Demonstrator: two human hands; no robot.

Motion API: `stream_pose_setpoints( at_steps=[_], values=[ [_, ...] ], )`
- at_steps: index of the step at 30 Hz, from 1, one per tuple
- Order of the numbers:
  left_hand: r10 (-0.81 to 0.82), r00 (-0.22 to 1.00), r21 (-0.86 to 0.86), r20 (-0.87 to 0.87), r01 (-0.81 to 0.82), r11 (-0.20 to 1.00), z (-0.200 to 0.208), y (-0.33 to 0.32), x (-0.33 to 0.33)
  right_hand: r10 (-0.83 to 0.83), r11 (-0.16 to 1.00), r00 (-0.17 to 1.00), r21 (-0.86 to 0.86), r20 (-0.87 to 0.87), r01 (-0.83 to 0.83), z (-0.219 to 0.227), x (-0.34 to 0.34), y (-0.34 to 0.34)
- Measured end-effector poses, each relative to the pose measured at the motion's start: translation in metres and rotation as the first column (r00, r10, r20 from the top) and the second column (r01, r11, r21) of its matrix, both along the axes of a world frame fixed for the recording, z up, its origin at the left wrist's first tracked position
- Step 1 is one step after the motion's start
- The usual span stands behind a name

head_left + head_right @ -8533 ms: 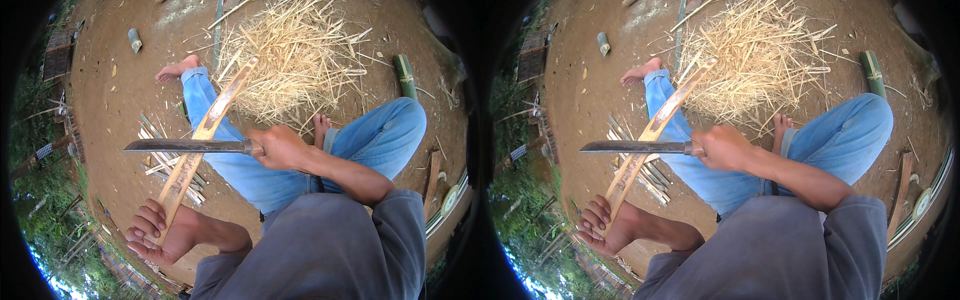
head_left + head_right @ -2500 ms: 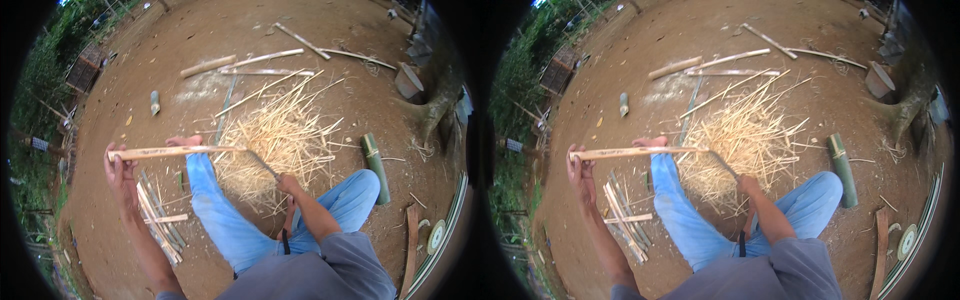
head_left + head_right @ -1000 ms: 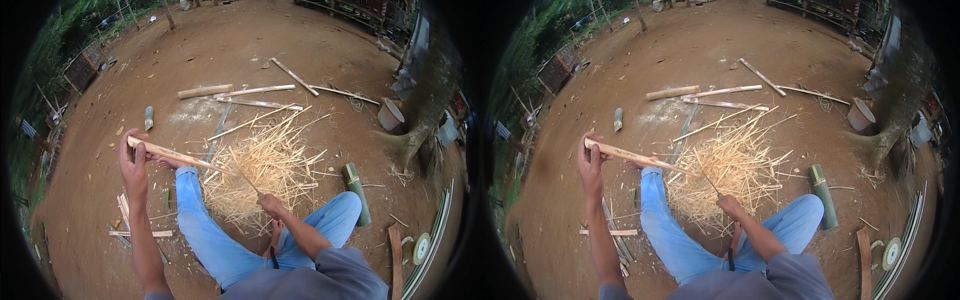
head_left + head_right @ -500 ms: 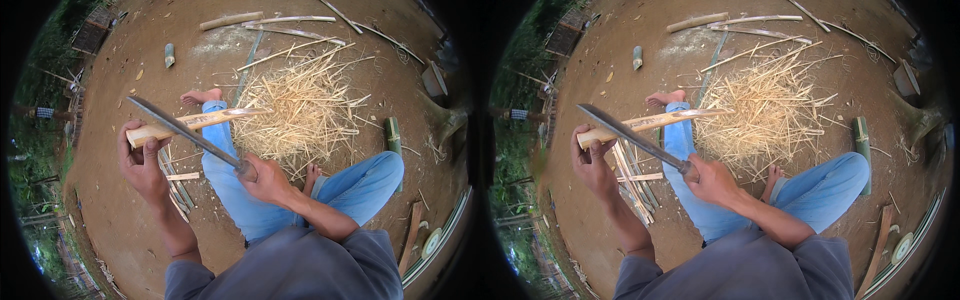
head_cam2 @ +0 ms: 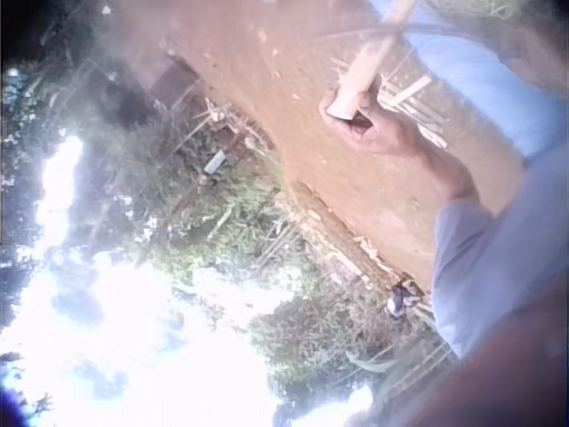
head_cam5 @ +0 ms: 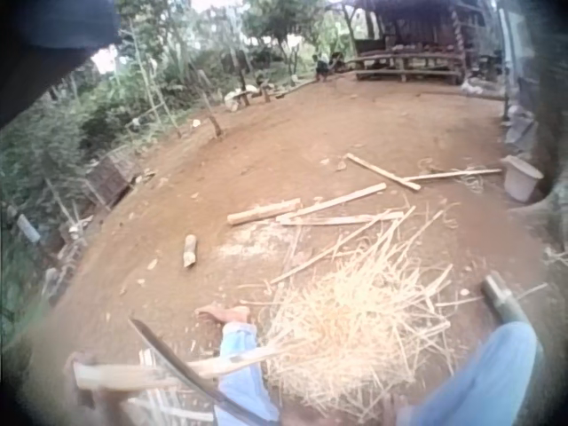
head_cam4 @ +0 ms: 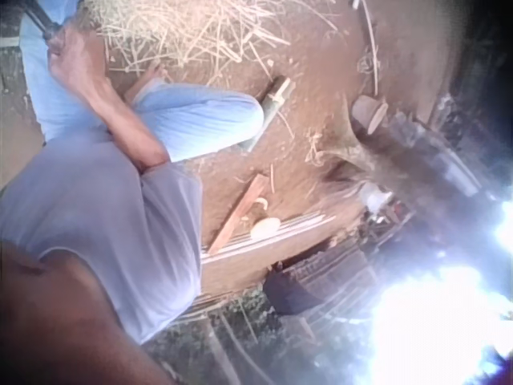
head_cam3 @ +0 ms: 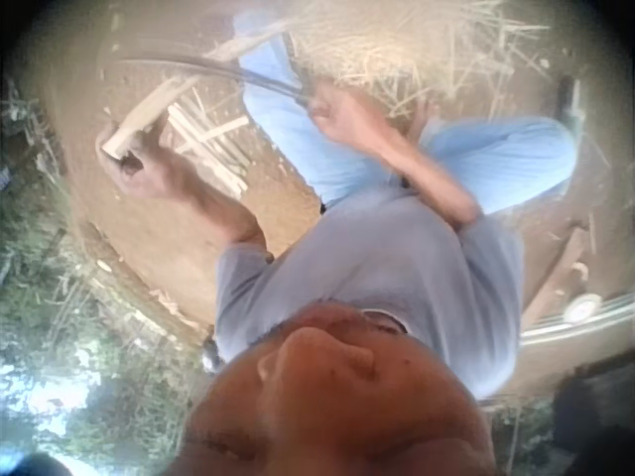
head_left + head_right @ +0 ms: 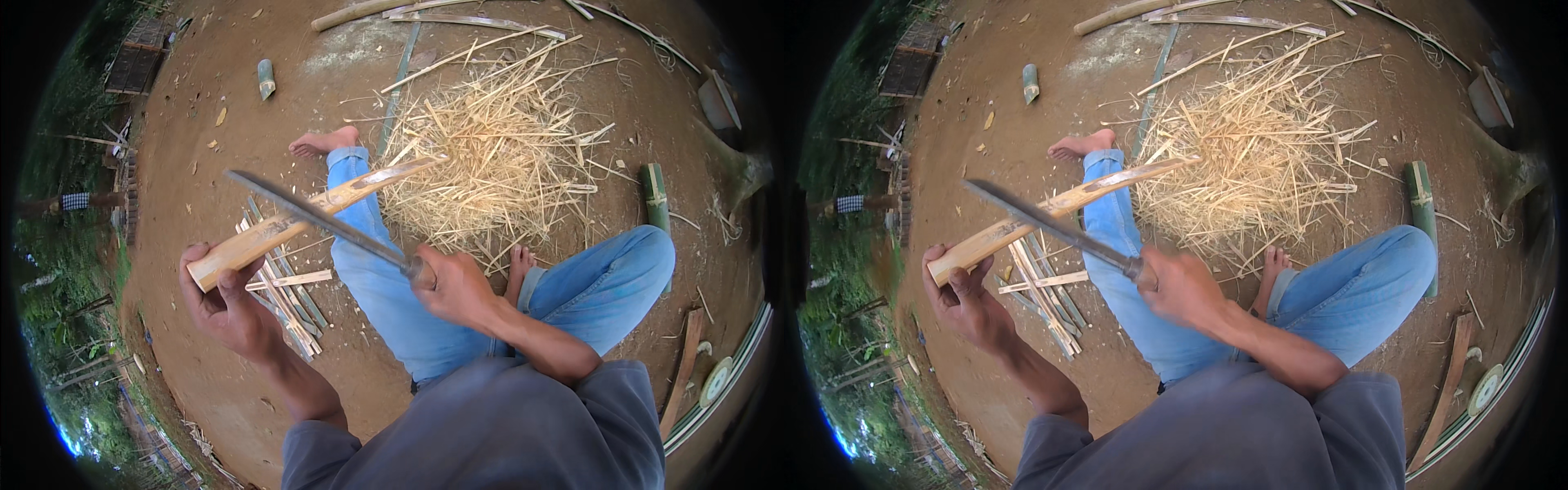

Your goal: The person sits on the ground and uses a machete to shave thin strips off a piece of bamboo held in their left hand. They repeatedly scrape the blade along the bamboo to create fine shavings, which accumulate on the ground.

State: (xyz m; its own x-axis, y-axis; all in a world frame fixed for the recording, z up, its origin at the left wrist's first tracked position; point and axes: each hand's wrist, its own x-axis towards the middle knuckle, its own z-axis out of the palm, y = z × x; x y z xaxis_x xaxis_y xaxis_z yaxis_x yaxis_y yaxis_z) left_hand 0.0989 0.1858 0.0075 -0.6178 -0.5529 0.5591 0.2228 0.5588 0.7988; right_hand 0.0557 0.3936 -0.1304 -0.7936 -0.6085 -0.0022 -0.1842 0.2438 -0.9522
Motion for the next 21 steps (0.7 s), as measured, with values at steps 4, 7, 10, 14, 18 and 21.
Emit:
stream_pose_setpoints(
  at_steps=[4,7,10,14,18,21],
  values=[
    [-0.007,1.0,-0.031,0.012,0.007,0.999,0.002,0.008,0.005,-0.029,0.999,1.0,0.025,0.002,0.029,-0.022,-0.022,0.004],
    [0.039,0.999,-0.085,-0.006,-0.039,0.996,0.001,0.006,-0.004,-0.034,0.999,0.998,0.009,0.05,0.034,-0.023,-0.028,0.003],
    [0.026,0.999,-0.073,0.02,-0.025,0.997,-0.003,0.011,0.009,0.021,1.0,0.999,-0.004,-0.026,-0.021,0.001,0.0,0.011],
    [0.037,0.999,-0.075,-0.008,-0.038,0.996,0.0,0.016,0.002,-0.026,0.998,0.999,0.051,0.038,0.024,-0.04,-0.042,0.01],
    [0.098,0.995,-0.067,-0.003,-0.098,0.993,-0.005,0.011,0.003,0.025,0.998,1.0,0.059,-0.009,-0.024,-0.018,-0.029,0.009],
    [0.084,0.996,-0.058,0.037,-0.082,0.995,-0.006,0.015,0.013,-0.008,0.995,0.999,0.098,-0.045,0.012,-0.025,-0.019,0.014]
  ],
)
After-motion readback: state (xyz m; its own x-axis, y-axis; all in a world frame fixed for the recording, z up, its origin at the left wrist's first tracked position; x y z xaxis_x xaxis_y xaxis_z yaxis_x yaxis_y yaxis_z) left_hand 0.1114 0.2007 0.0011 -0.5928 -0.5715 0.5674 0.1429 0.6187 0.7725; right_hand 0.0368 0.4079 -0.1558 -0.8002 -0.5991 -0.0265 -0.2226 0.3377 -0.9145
